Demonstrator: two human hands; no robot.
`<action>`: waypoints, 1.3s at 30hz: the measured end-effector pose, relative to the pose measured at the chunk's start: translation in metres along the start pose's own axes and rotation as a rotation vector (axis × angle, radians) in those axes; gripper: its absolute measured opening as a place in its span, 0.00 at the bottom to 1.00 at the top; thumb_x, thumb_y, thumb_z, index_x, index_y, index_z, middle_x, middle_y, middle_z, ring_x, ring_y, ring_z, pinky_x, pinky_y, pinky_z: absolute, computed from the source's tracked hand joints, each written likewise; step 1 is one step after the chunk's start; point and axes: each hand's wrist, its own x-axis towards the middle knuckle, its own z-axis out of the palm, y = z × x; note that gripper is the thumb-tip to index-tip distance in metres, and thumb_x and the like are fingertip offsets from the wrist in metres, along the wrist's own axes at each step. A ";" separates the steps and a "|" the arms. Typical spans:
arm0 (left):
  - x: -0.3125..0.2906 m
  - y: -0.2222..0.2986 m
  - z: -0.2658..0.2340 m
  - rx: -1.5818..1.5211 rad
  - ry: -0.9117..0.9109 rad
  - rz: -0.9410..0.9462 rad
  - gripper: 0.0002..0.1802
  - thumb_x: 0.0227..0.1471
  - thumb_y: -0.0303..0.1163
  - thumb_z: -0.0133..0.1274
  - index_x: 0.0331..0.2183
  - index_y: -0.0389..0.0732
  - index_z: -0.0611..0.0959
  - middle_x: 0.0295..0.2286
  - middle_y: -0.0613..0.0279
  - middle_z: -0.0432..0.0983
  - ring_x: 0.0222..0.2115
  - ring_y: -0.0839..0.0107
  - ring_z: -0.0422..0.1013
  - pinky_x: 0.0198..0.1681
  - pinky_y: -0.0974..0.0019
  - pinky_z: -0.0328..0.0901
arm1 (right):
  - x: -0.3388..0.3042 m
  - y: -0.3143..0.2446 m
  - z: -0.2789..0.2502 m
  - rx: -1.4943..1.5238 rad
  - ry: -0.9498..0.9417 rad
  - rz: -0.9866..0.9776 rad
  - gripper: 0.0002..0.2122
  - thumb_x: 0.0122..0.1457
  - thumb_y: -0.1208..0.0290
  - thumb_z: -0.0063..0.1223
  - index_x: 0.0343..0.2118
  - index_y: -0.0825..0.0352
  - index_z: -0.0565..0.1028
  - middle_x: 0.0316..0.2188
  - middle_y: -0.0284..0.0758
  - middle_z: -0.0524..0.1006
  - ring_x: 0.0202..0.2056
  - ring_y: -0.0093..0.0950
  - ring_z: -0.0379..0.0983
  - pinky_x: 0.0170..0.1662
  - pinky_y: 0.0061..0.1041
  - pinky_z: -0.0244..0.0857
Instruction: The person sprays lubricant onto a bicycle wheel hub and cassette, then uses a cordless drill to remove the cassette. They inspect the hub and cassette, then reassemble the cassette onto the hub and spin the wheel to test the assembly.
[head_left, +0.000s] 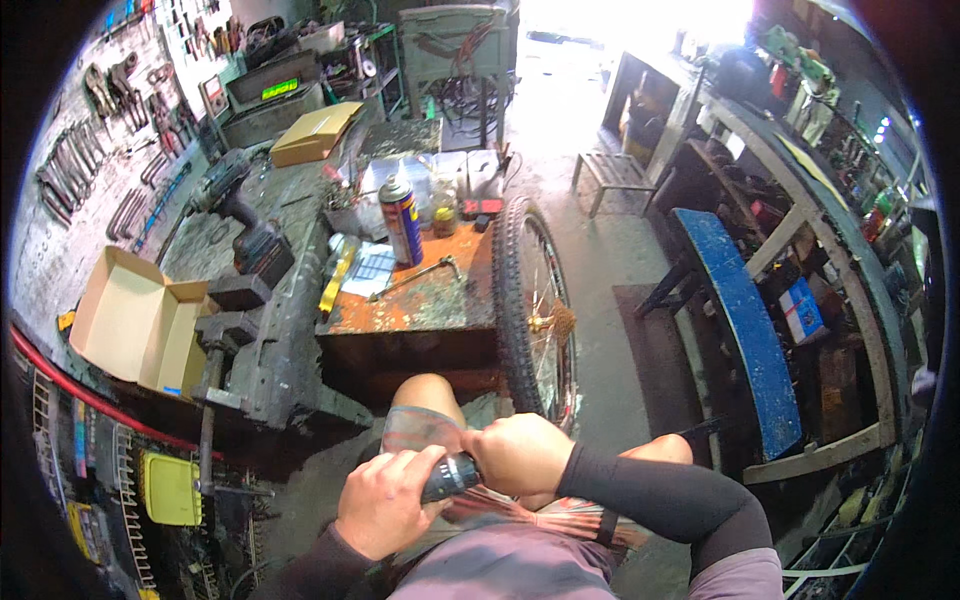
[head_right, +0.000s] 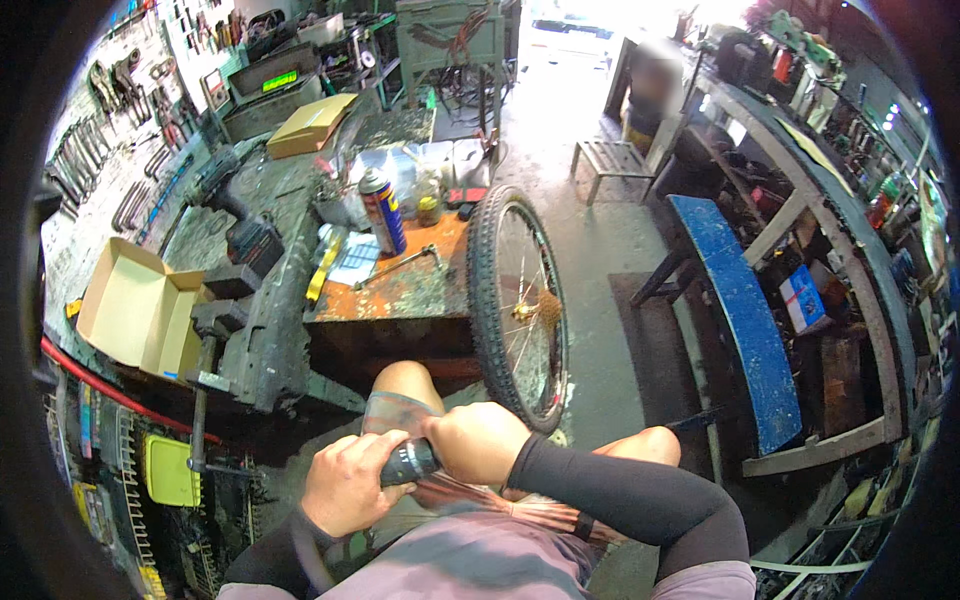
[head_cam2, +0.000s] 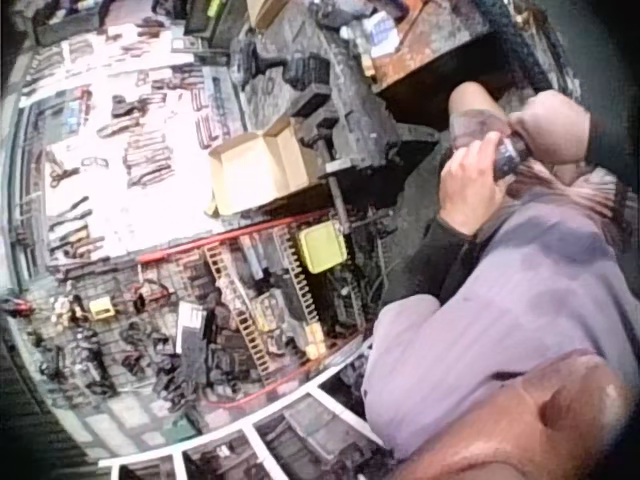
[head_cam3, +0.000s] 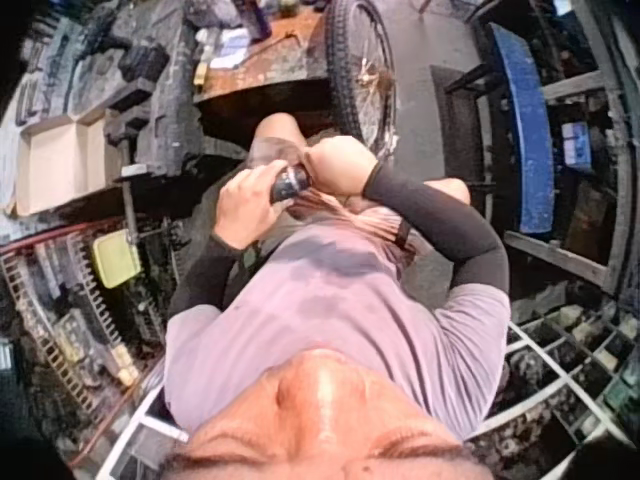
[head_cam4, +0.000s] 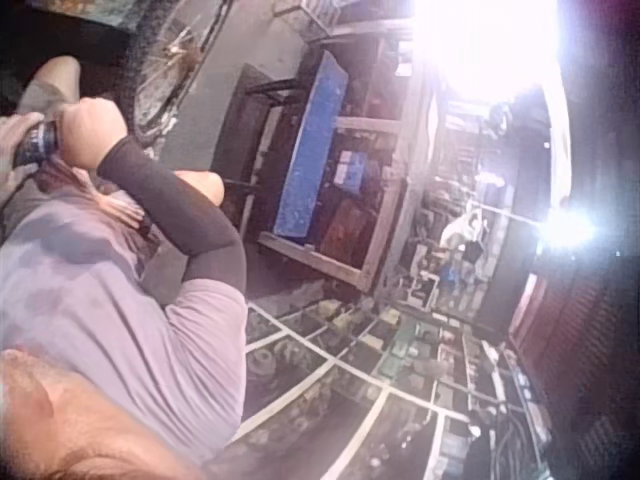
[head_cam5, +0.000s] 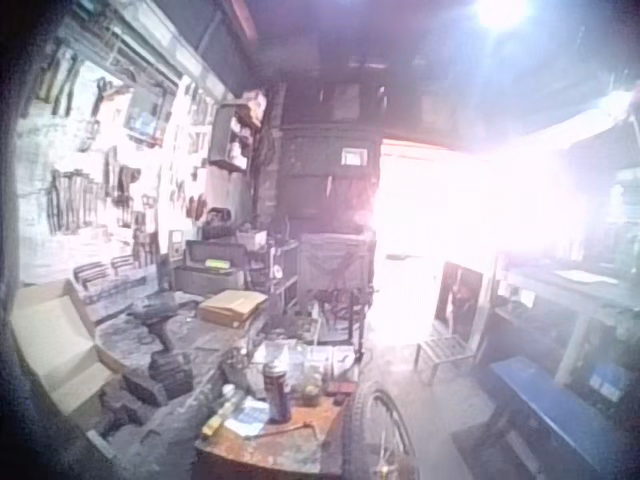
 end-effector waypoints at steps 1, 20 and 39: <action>-0.001 -0.001 -0.002 -0.004 -0.011 0.043 0.40 0.41 0.40 0.79 0.57 0.45 0.83 0.38 0.58 0.84 0.38 0.54 0.83 0.44 0.52 0.77 | 0.006 0.004 -0.010 0.069 -0.210 -0.035 0.12 0.54 0.66 0.66 0.37 0.69 0.84 0.28 0.52 0.86 0.33 0.51 0.87 0.39 0.50 0.80; -0.003 -0.018 -0.002 -0.069 0.048 -0.012 0.40 0.42 0.41 0.80 0.56 0.45 0.84 0.40 0.58 0.86 0.42 0.52 0.84 0.46 0.52 0.78 | -0.020 0.032 0.057 1.313 0.123 0.137 0.15 0.72 0.66 0.67 0.50 0.75 0.84 0.30 0.34 0.83 0.36 0.26 0.81 0.44 0.30 0.77; -0.005 -0.012 -0.005 -0.048 0.033 -0.029 0.41 0.37 0.37 0.82 0.55 0.46 0.84 0.39 0.55 0.86 0.40 0.48 0.83 0.46 0.49 0.76 | -0.021 0.012 0.077 0.989 0.232 0.078 0.23 0.67 0.68 0.72 0.61 0.70 0.80 0.43 0.40 0.86 0.47 0.27 0.83 0.55 0.32 0.76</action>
